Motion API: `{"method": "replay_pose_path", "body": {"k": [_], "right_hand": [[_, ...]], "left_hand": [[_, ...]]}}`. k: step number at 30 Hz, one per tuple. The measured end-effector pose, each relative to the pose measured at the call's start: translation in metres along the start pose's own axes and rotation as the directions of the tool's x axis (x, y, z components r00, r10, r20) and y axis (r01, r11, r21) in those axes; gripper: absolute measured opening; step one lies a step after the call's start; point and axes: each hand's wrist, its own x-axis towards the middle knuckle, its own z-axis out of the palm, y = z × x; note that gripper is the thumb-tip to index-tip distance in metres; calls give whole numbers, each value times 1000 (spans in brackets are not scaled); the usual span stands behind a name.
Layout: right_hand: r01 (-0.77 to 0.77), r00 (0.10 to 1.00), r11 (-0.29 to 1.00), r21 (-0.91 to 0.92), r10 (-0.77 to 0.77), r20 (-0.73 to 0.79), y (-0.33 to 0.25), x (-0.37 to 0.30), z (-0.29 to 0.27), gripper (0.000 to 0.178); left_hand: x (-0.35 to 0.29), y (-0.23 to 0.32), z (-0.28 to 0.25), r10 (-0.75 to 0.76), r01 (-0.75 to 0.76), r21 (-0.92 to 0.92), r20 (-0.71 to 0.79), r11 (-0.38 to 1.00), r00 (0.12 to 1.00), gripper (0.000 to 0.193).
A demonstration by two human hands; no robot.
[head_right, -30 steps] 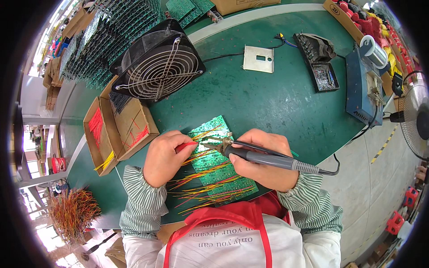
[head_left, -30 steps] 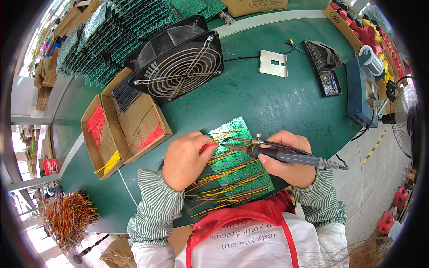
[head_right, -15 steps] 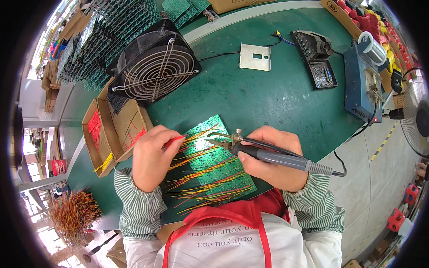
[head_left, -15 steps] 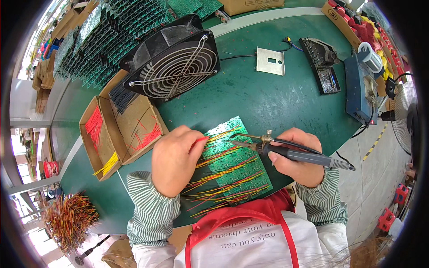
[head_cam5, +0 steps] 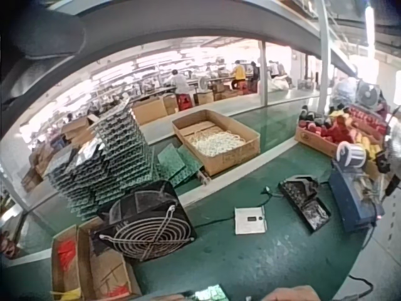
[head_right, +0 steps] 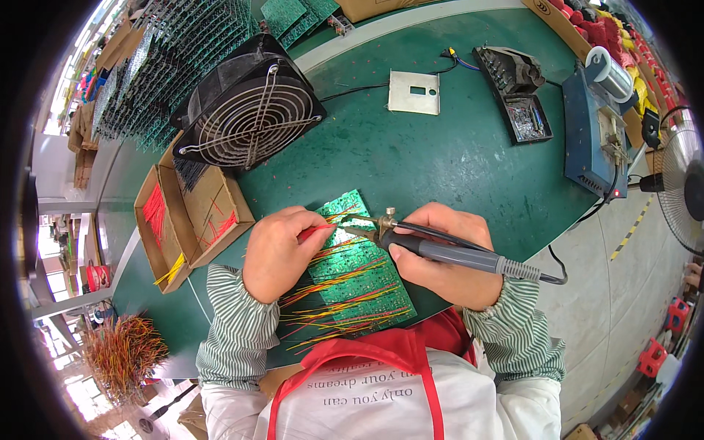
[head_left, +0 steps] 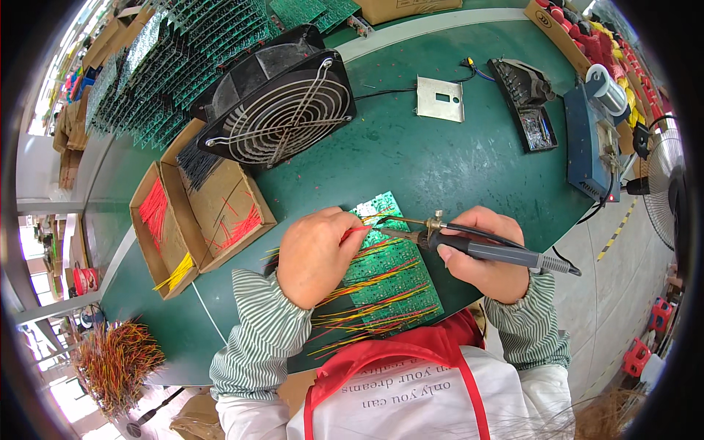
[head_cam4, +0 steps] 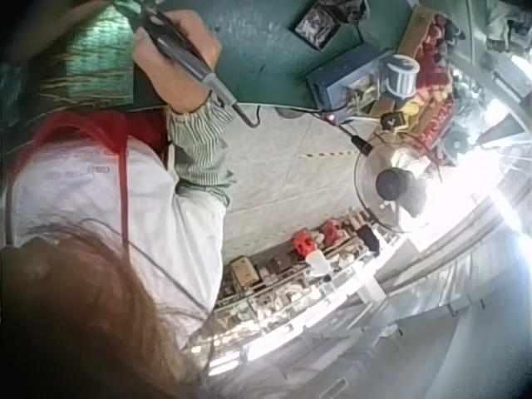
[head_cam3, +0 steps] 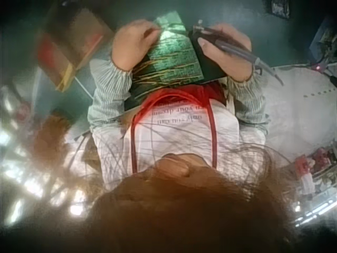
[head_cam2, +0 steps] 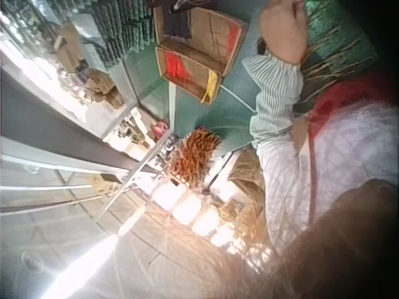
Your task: The person solders wires onto a circuit board using a soldering iron, then lifts the finished board and places it onto a stack on the table.
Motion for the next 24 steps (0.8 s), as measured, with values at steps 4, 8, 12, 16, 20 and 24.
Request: {"method": "replay_pose_path", "body": {"k": [4, 8, 12, 16, 20, 24], "right_hand": [[32, 999, 999, -28, -32, 10, 2, 0, -3, 20], [-4, 1000, 1000, 9, 4, -17, 0, -3, -6, 20], [-9, 1000, 1000, -4, 9, -21, -4, -4, -9, 20], [-6, 999, 1000, -25, 5, -34, -3, -7, -14, 20], [-7, 997, 1000, -28, 5, -71, 1, -9, -18, 20], [-28, 996, 999, 17, 30, -80, 4, -10, -20, 21]], "left_hand": [[0, 1, 1, -11, 11, -5, 0, 1000, 1000, 12], [0, 1, 1, -2, 2, 5, 3, 1000, 1000, 12], [-2, 3, -3, -3, 3, 11, -10, 1000, 1000, 11], [0, 10, -21, 29, 20, 230, -207, 973, 978, 8], [6, 21, -12, 98, -87, 140, -78, 986, 992, 8], [15, 12, 6, 95, -95, 32, 16, 995, 995, 9]]}}
